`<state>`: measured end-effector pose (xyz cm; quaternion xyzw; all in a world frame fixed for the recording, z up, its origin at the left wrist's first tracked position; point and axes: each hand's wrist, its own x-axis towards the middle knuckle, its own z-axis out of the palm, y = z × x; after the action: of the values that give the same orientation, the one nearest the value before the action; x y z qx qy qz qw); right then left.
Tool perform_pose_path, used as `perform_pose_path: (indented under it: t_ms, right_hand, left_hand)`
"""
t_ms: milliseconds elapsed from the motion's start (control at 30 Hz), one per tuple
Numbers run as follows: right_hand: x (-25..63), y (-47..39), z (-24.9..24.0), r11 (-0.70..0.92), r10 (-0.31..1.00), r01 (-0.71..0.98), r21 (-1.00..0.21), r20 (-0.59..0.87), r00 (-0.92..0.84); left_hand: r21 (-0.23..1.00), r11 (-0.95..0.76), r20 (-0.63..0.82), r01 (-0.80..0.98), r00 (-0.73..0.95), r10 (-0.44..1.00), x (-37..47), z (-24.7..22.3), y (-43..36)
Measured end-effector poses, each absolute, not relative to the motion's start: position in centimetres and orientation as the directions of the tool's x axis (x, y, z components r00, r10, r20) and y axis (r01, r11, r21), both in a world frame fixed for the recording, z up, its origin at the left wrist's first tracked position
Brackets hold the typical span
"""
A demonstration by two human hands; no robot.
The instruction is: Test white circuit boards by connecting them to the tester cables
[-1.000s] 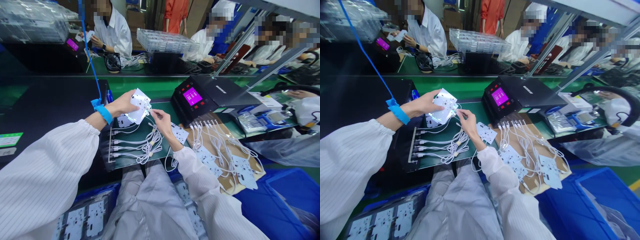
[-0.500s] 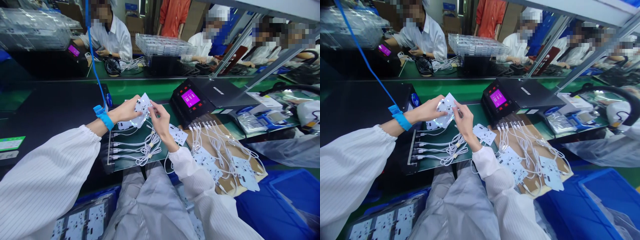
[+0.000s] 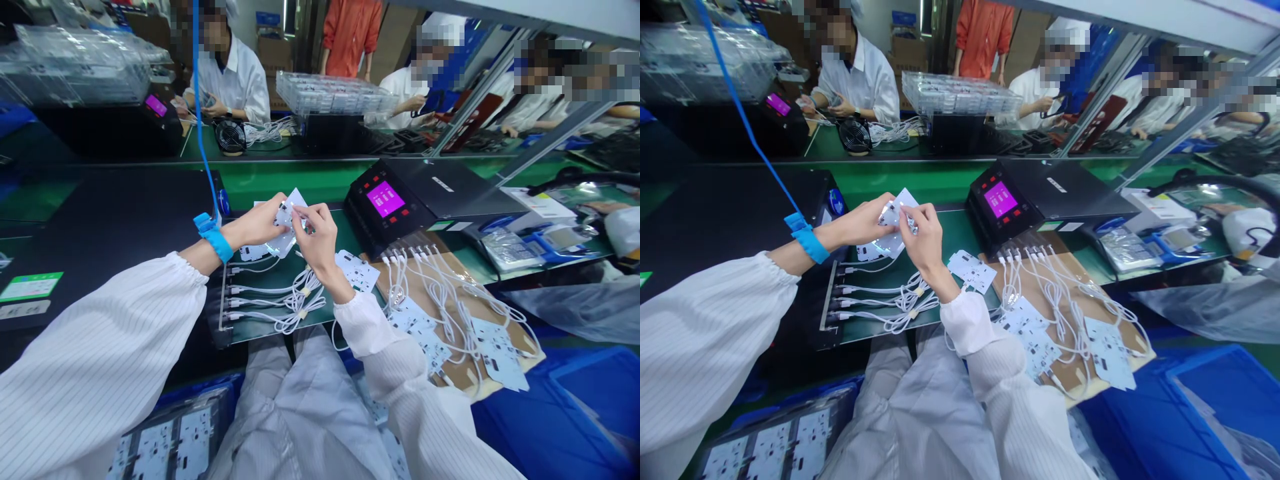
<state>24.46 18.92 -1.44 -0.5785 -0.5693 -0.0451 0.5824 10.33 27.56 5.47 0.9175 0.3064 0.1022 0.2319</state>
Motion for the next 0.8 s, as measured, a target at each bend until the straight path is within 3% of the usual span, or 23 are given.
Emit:
perform_pose_path:
  t_ms: [300,800]
  right_hand:
    - [23.9,19.4,-1.1,0.374,0.603,0.668,-0.644,0.716,0.352]
    - [24.0,20.0,-1.5,0.378,0.640,0.733,-0.566,0.732,0.235]
  left_hand:
    - [0.507,-0.678,0.017,0.532,0.780,0.625,10.4,6.1,26.8]
    - [0.439,-0.695,-0.012,0.569,0.777,0.629,10.7,6.2,26.3]
